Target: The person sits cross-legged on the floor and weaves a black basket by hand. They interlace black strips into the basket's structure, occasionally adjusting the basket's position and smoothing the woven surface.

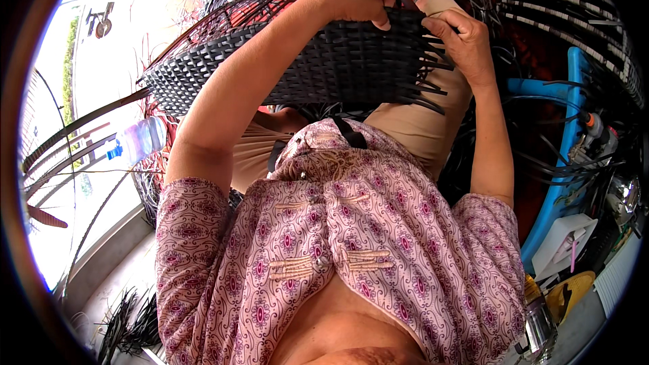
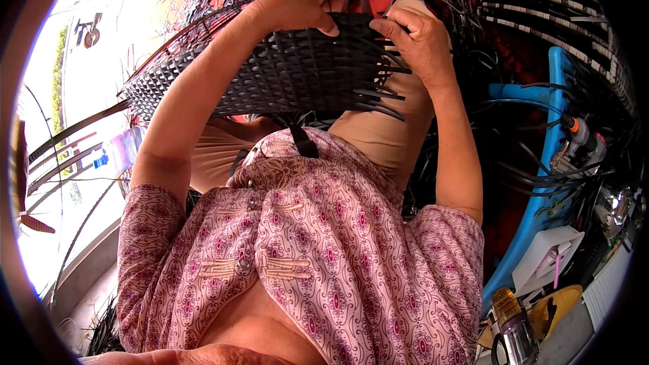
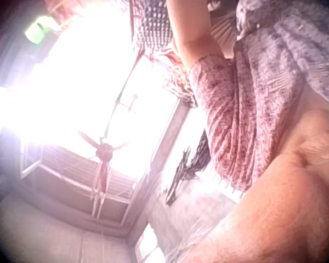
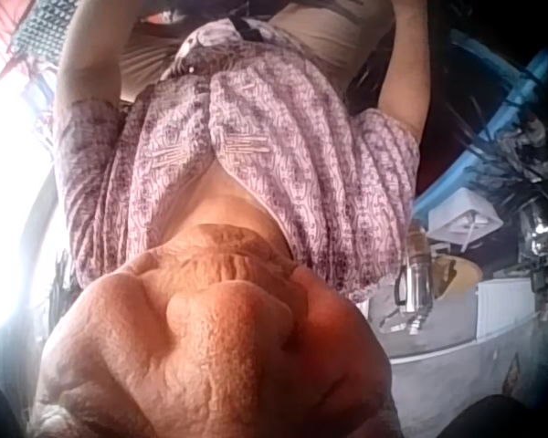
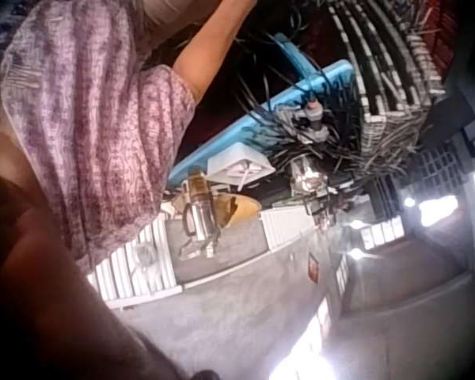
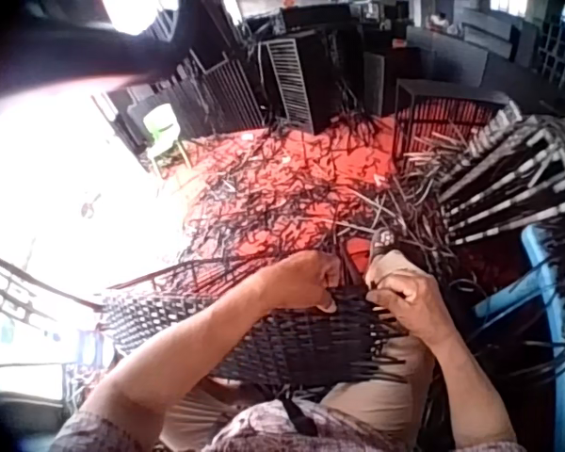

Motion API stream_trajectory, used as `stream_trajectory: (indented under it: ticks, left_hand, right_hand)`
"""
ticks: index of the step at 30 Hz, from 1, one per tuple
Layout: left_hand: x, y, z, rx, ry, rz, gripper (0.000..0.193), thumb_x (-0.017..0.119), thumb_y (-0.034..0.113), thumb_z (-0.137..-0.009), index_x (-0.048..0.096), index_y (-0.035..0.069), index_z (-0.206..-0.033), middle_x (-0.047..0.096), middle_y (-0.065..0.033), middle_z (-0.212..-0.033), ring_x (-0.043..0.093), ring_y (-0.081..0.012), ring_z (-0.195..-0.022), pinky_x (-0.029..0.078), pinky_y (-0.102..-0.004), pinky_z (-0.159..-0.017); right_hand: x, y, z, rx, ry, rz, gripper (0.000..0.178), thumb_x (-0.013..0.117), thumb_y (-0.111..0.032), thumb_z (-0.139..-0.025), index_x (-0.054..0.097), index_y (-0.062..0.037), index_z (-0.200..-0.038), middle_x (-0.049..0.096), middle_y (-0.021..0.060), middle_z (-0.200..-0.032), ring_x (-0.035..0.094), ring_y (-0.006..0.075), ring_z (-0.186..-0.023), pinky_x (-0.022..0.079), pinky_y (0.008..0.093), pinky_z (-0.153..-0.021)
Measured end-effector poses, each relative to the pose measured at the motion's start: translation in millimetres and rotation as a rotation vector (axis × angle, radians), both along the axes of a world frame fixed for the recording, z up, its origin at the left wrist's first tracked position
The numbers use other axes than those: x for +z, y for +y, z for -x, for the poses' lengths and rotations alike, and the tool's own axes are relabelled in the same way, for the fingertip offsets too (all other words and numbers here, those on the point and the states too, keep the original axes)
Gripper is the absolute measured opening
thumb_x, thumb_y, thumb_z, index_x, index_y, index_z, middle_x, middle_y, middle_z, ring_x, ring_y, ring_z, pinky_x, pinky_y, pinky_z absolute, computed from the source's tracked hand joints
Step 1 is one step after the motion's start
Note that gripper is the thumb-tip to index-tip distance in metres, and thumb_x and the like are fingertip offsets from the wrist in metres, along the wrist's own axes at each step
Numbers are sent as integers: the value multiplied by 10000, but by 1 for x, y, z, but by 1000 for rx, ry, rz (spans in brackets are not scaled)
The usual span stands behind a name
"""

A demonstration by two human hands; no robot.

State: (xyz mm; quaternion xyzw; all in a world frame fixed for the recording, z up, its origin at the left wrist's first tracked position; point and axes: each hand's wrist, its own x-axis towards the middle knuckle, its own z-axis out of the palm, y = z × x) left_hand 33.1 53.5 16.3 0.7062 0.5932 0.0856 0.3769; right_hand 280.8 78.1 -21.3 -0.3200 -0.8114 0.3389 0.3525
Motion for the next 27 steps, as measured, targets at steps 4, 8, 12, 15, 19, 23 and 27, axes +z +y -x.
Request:
stream_trajectory:
  ticks: [4, 8, 12, 15, 19, 23, 27]
  left_hand:
    - [0, 0, -2, -56, 27, -61, 338, 869, 109, -694, 612, 30, -898, 567, -47, -787, 584, -194, -759, 488, -352, -693]
    - [2, -1, -1, -136, 60, -153, 360, 875, 143, -708, 640, 39, -960, 683, -110, -842, 687, -289, -832, 532, -410, -717]
    - [-1, -15, -3, -150, 22, -307, 317, 844, 88, -709, 597, 37, -902, 645, -101, -866, 667, -320, -855, 517, -422, -739]
    - [-7, -21, -4, -137, -1, -482, 302, 821, 48, -703, 577, 34, -880, 631, -99, -906, 652, -337, -886, 511, -430, -759]
    - [-13, -30, -10, -120, 22, -683, 312, 811, 32, -698, 594, 42, -921, 641, -90, -978, 650, -347, -967, 519, -451, -820]
    - [-10, -36, -3, -43, -41, -566, 363, 827, 44, -710, 621, 51, -1009, 647, -100, -1012, 657, -326, -1006, 539, -425, -862]
    - [-10, -50, 39, 111, -221, -440, 506, 862, 183, -747, 667, 69, -1200, 669, -101, -1052, 670, -271, -1026, 538, -387, -918]
  right_hand:
    - [0, 0, 1, -2, -10, -140, 397, 776, -371, -887, 643, -13, -778, 579, 51, -693, 576, 234, -645, 483, 351, -611]
    - [0, -6, -2, -47, -215, -424, 374, 770, -368, -886, 640, -53, -731, 598, 51, -707, 621, 269, -672, 505, 377, -620]
    - [6, -17, -2, -19, -242, -501, 233, 758, -258, -916, 699, -64, -802, 609, 71, -730, 623, 293, -670, 506, 377, -597]
    - [-8, -11, -4, -35, -168, -375, 234, 757, -242, -915, 686, -47, -807, 609, 79, -742, 617, 290, -662, 502, 374, -598]
    - [-7, -8, -5, 8, -152, -281, 228, 760, -208, -915, 669, -18, -827, 590, 94, -749, 580, 285, -640, 482, 361, -600]
    - [0, -11, -2, 11, -90, -121, 225, 762, -177, -913, 651, 4, -840, 558, 100, -738, 518, 270, -626, 452, 344, -598]
    - [4, -8, -3, -2, -161, -111, 278, 780, -229, -892, 654, -10, -778, 599, 90, -706, 573, 262, -625, 471, 358, -608]
